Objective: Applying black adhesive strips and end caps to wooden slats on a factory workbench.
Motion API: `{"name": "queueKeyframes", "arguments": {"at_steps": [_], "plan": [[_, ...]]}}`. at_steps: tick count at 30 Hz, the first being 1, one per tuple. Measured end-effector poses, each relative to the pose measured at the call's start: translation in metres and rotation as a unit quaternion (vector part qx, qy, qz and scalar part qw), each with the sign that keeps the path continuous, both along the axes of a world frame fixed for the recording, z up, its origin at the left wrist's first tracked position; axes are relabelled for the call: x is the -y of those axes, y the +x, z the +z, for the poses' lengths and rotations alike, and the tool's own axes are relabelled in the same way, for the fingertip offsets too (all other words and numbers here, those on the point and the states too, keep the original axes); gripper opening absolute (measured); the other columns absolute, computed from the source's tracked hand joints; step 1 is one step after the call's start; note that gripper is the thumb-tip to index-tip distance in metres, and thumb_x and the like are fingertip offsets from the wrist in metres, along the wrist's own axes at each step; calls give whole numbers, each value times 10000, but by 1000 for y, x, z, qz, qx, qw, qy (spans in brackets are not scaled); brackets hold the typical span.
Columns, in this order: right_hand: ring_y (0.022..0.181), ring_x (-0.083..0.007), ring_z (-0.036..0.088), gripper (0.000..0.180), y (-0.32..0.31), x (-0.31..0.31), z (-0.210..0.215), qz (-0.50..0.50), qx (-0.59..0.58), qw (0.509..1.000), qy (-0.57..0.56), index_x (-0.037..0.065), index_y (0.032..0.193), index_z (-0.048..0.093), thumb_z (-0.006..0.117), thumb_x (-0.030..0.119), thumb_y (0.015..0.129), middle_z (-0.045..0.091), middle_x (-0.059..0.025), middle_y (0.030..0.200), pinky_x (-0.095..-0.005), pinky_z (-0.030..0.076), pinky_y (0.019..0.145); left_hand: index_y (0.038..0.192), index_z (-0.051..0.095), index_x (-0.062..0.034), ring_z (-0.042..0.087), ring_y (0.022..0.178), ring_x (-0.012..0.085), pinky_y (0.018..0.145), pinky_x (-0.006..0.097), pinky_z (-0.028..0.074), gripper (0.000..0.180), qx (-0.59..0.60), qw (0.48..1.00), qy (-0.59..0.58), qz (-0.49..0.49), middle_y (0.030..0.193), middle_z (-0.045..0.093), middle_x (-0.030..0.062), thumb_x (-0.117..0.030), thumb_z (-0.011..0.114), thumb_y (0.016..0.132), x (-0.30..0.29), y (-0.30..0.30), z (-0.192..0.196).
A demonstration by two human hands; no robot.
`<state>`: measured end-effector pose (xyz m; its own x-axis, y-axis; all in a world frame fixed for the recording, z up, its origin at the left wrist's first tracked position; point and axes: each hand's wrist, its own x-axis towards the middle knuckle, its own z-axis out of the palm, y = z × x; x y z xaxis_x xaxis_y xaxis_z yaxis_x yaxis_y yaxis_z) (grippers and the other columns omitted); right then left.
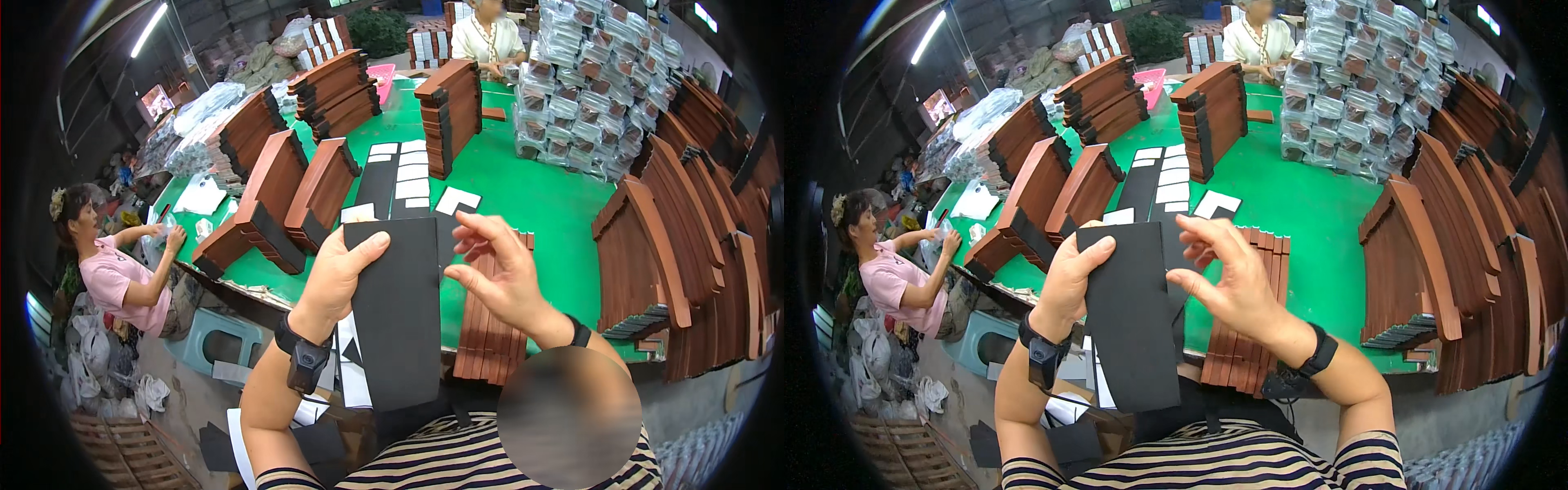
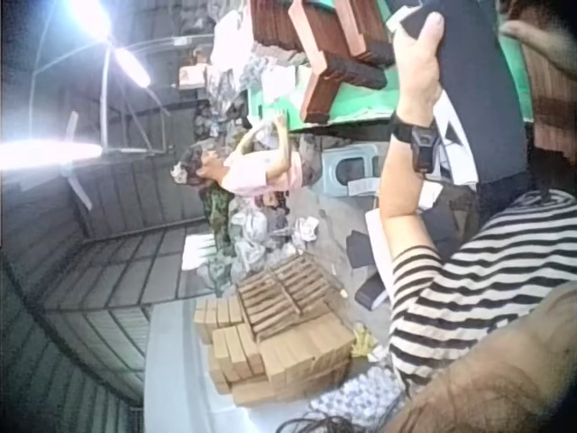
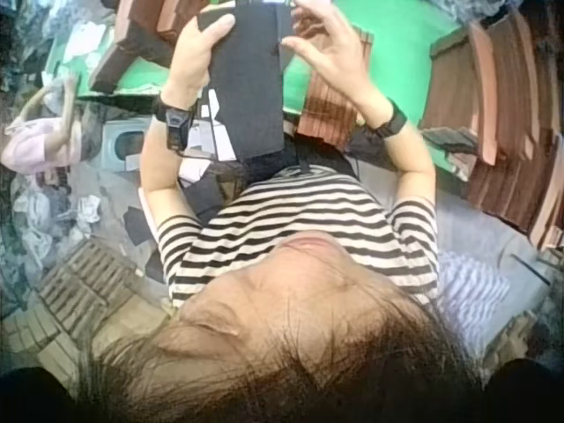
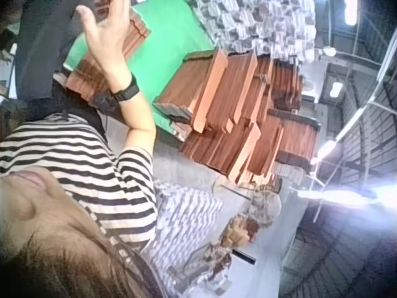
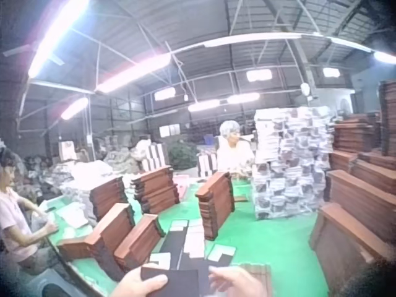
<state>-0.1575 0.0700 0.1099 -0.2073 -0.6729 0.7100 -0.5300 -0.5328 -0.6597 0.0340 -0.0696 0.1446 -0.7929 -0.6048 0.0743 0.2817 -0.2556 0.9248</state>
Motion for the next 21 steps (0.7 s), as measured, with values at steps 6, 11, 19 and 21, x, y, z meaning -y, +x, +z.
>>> {"name": "queueKeyframes", "arguments": {"at_steps": [6,11,19,21], "plan": [[906,-247,630,565,-3,-7,21,-21,-106,994,4,25,1241,613,835,123,732,585,-134,1130,-338,540,803,1059,608,-21,677,864,136,770,267,566,191,33,996,47,-66,1000,676,75,-194,581,982,-18,-11,2],[894,-203,636,513,-5,-12,17,16,-55,995,79,0,1205,635,830,142,753,608,-116,1133,-314,537,757,1108,572,-20,668,933,161,814,296,565,218,-1,991,86,-100,1060,656,100,-191,566,973,-20,-10,-7],[826,-160,634,385,-10,-11,7,31,17,995,91,-7,1187,652,753,147,849,667,-102,1016,-273,519,701,1147,535,-34,653,931,141,795,280,557,247,14,992,79,-94,1058,644,90,-115,632,934,-18,-15,-22],[812,-151,633,338,-14,-10,3,21,21,995,90,-8,1184,653,713,151,892,679,-98,994,-264,516,691,1150,526,-36,647,932,130,786,273,553,265,15,992,82,-95,1058,642,86,-97,650,924,-16,-19,-26]]}}
